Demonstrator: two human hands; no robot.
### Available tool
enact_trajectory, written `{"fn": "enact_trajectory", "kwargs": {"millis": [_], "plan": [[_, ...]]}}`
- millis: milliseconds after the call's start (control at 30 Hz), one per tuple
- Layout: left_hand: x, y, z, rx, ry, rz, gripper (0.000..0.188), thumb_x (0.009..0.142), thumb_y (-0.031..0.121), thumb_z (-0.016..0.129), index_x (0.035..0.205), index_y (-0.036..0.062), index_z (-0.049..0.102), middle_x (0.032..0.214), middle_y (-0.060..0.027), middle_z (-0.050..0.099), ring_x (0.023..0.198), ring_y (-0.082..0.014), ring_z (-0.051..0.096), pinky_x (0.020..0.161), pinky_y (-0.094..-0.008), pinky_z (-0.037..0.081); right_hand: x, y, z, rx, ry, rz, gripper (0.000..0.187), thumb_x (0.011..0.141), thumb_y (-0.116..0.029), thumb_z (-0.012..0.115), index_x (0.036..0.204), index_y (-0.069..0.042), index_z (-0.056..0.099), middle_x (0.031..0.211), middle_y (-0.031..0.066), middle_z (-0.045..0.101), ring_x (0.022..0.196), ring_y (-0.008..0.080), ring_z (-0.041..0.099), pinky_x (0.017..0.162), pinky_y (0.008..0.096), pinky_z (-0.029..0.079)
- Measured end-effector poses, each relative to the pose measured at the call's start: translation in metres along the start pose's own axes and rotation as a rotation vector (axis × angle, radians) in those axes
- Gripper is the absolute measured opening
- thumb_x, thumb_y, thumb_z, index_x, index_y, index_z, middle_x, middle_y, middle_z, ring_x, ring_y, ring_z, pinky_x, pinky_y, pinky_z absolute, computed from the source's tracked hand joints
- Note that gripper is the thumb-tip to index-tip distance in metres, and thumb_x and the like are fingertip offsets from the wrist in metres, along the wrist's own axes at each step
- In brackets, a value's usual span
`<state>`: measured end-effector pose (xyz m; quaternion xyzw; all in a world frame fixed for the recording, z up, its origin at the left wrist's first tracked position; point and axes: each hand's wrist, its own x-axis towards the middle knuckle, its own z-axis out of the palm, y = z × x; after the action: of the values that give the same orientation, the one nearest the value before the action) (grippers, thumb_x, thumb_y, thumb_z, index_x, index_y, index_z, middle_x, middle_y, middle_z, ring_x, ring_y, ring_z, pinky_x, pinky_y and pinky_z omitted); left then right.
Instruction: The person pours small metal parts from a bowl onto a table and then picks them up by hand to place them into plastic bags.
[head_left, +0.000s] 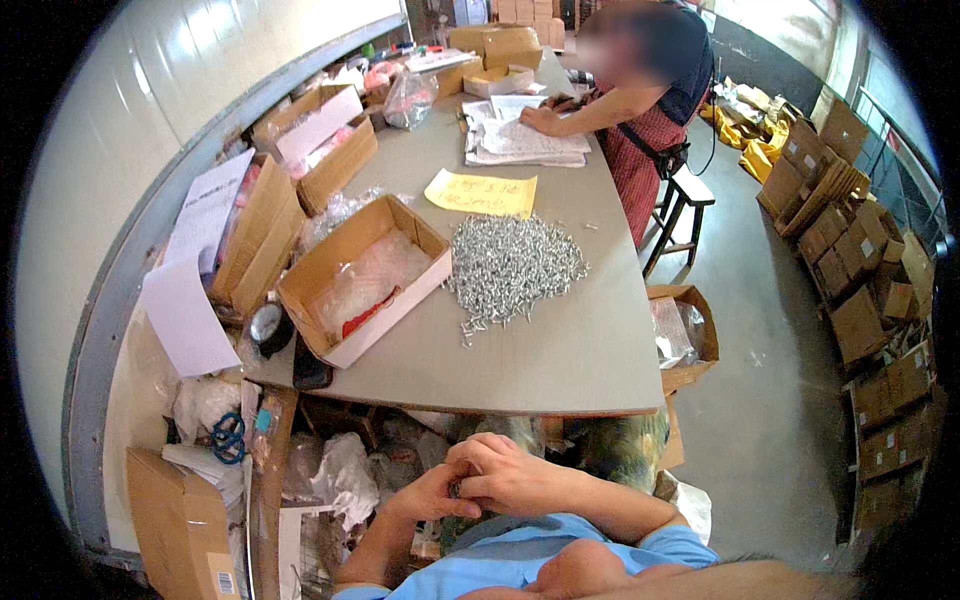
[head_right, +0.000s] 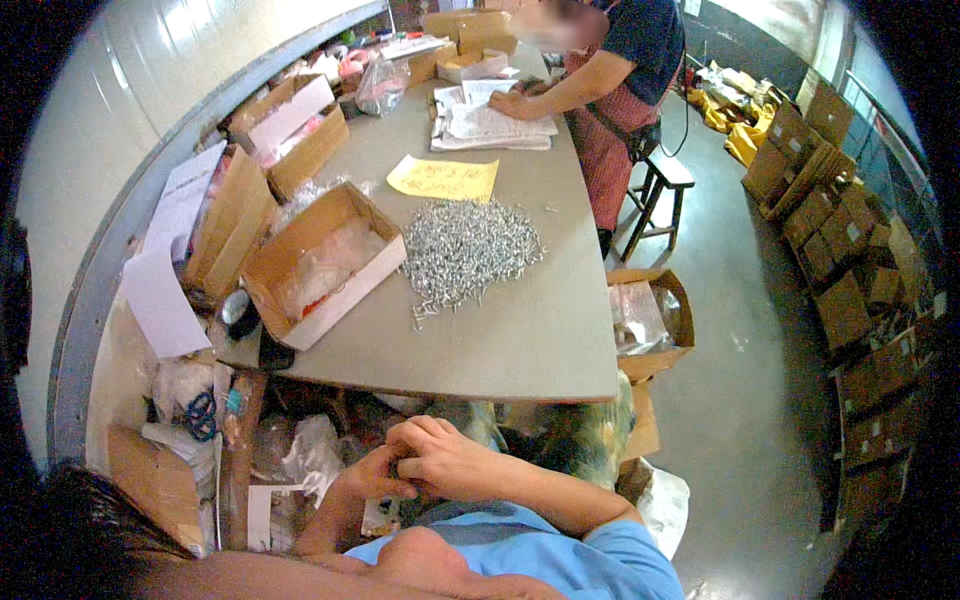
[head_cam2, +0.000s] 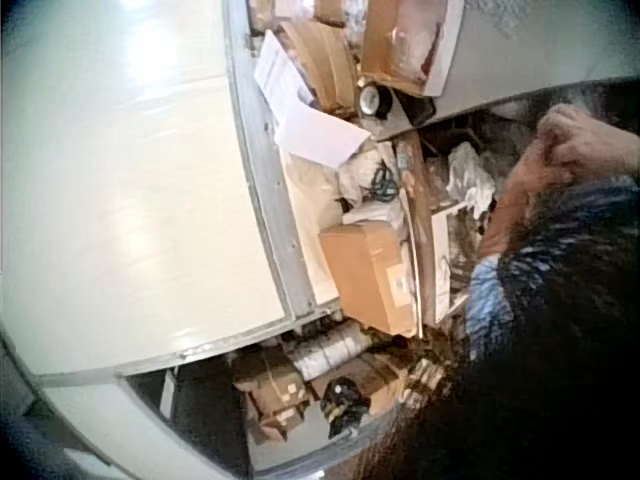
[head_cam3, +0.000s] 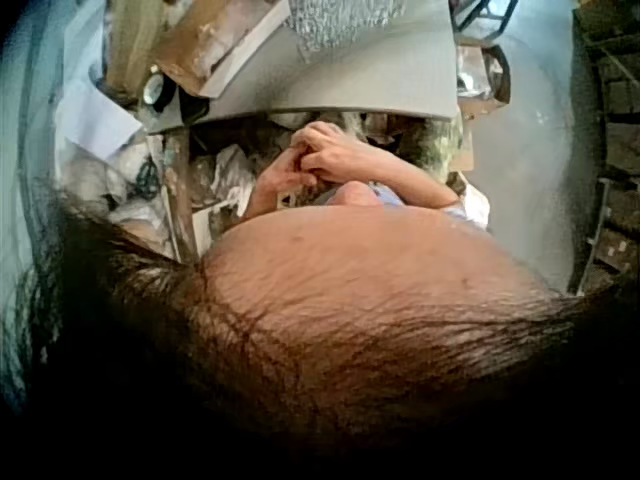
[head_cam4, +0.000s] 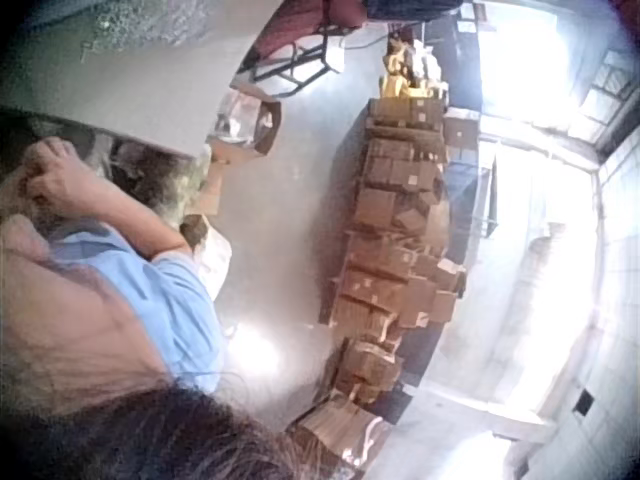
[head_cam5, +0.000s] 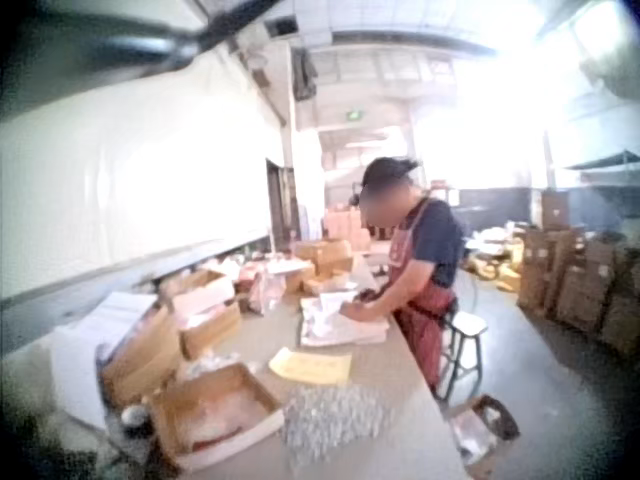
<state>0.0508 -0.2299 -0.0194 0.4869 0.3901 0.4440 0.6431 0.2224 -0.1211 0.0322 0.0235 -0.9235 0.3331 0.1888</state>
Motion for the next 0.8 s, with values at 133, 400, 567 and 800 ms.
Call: {"fn": "enact_trajectory", "kwargs": {"millis": [133,400,567,800], "plan": [[0.002,0.01,0.005,0.008,0.194,0.048,0.05,0.078,0.021,0.077,0.117,0.0027,0.05,0.111,-0.0042,0.055,0.103,-0.0112,0.05,0.089,-0.0273,0.042,-0.012,-0.003,-0.014,0.089,0.137,0.068,0.014,0.073,-0.012,0.068,0.084,-0.007,0.062,0.104,0.0135,0.057,0.097,0.0338,0.055,0.079,0.0398,0.047],[0.021,0.018,0.025,0.602,0.423,0.268,0.011,0.089,0.008,0.059,0.093,-0.0017,0.06,0.086,-0.0113,0.062,0.078,-0.0175,0.059,0.069,-0.0291,0.047,-0.024,-0.008,-0.021,0.088,0.272,0.353,0.013,0.078,-0.012,0.067,0.086,-0.005,0.058,0.082,0.0118,0.06,0.076,0.0317,0.06,0.065,0.0403,0.049],[0.028,0.029,0.032,0.719,0.408,0.305,0.012,0.088,0.011,0.059,0.089,-0.0012,0.059,0.083,-0.0136,0.061,0.075,-0.0243,0.06,0.067,-0.0318,0.048,-0.029,0.0,-0.018,0.024,0.31,0.251,0.011,0.079,-0.008,0.064,0.083,-0.004,0.056,0.078,0.0119,0.056,0.074,0.0313,0.057,0.065,0.04,0.047],[0.035,0.068,0.006,0.777,0.482,0.124,0.023,0.091,0.022,0.057,0.086,-0.0004,0.059,0.08,-0.0105,0.061,0.069,-0.0161,0.056,0.063,-0.0297,0.046,-0.041,0.01,-0.032,0.169,0.35,0.326,0.01,0.078,-0.007,0.061,0.084,-0.003,0.054,0.079,0.0142,0.056,0.077,0.0324,0.057,0.067,0.0394,0.047]]}}
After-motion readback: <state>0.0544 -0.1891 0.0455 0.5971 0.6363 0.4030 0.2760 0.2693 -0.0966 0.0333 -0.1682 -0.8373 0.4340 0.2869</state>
